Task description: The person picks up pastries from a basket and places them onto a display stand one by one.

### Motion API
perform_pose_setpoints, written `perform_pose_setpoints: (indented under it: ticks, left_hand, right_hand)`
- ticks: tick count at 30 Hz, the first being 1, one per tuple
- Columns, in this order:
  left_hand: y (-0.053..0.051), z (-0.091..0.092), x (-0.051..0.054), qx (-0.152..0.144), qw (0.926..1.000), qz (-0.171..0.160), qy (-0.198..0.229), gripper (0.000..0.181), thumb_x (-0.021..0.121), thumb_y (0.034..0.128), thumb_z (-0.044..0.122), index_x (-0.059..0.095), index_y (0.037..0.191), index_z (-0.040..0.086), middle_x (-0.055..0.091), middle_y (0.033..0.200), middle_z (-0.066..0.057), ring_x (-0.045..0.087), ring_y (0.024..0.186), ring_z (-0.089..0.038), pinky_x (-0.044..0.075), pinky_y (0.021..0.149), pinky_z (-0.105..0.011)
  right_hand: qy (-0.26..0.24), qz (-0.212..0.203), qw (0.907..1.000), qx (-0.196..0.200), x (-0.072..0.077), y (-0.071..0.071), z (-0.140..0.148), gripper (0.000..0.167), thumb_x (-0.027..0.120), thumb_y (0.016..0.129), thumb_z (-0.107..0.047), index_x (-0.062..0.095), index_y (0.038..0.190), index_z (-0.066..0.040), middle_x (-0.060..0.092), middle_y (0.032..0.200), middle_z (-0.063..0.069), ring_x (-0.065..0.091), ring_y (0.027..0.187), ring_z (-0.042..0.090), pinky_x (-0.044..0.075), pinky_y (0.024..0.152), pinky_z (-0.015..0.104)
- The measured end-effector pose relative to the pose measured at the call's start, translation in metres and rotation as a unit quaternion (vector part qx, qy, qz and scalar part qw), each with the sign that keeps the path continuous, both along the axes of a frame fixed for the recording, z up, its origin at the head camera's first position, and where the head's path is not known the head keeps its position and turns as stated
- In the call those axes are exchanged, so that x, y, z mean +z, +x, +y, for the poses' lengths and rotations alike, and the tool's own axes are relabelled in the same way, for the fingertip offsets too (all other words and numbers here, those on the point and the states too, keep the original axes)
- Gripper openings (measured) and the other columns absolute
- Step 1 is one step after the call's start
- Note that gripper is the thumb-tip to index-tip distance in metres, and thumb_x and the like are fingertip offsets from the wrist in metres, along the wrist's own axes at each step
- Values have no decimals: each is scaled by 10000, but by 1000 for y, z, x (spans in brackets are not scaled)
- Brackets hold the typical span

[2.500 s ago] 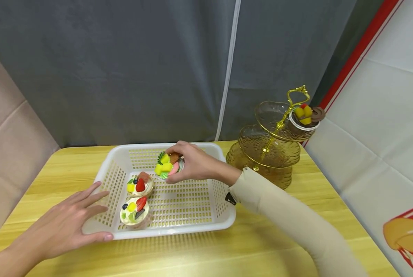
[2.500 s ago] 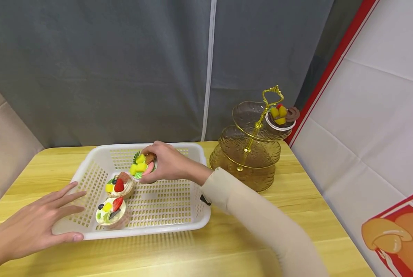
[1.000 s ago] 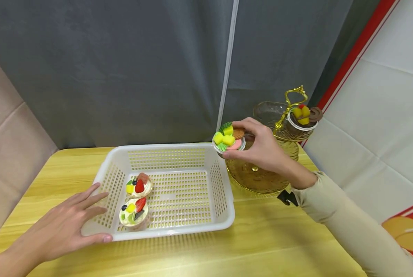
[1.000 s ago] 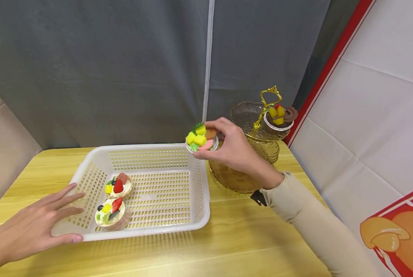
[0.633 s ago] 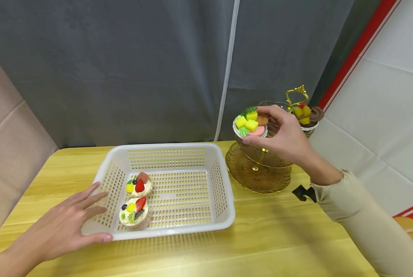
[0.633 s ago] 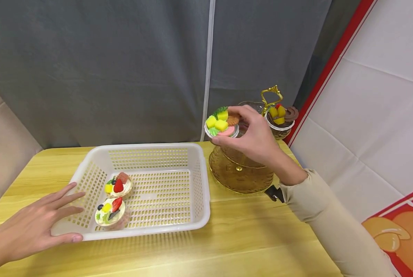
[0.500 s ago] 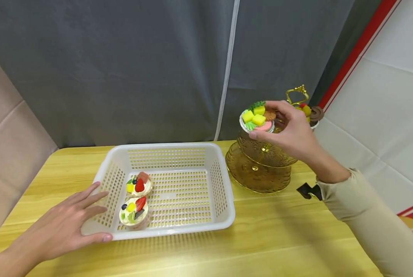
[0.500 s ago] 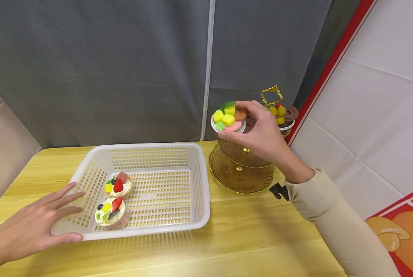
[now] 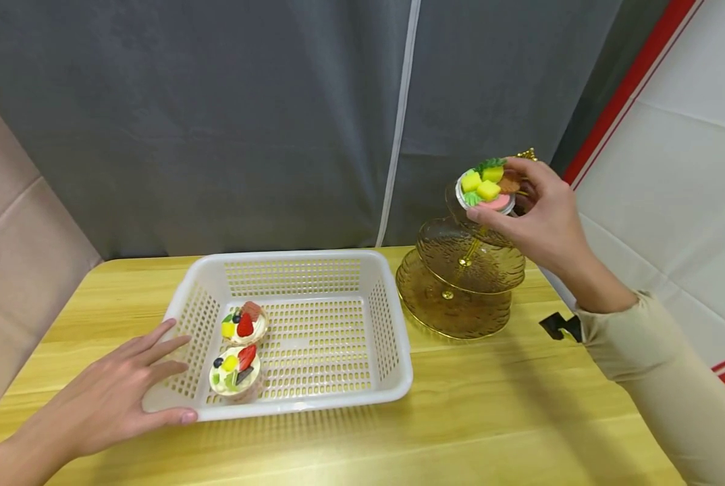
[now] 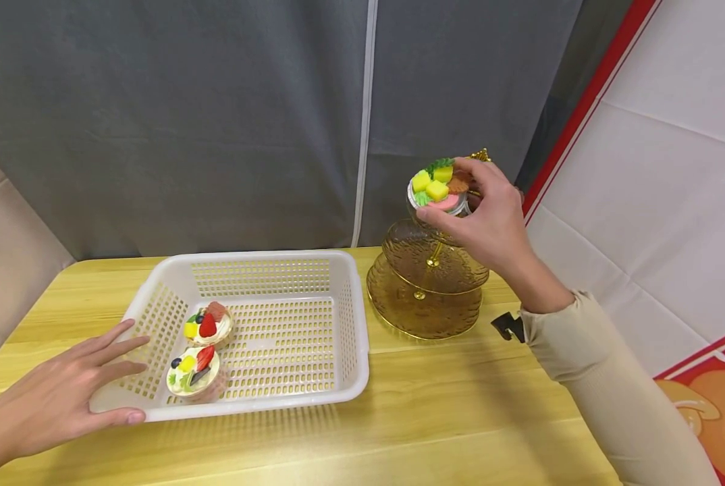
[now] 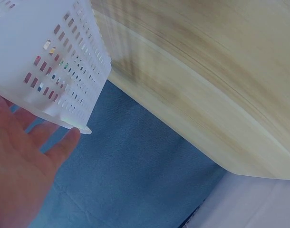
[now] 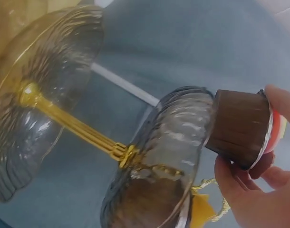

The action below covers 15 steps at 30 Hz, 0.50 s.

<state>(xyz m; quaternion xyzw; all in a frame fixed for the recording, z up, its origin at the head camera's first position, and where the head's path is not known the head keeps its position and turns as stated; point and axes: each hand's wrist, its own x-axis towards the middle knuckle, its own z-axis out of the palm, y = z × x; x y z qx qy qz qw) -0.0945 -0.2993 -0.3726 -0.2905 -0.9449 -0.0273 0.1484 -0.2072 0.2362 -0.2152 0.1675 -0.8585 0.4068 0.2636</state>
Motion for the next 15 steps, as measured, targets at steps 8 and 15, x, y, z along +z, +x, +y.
perform_pose_setpoints:
  ticks: [8,15]
  left_hand:
    - [0,-1,0,2,10000,-58,-6,668,702,700,753,765,1001,159,610,1332,-81,360,1406,-289,456,889,-520]
    - [-1,-2,-1,-46,10000,-8,40,666,709,698,748,765,1001,158,610,1332,-75,363,1407,-282,438,883,-496]
  right_hand:
    - [591,52,9966,-576,-7,-5,1,662,889,743,-226,606,1313,-43,604,1101,77,535,916,76,418,789,107]
    - [1204,402,9885,-818,-13,-8,-3,570,890,734,-279,656,1173,0,585,1071,127,515,931,190,381,737,128]
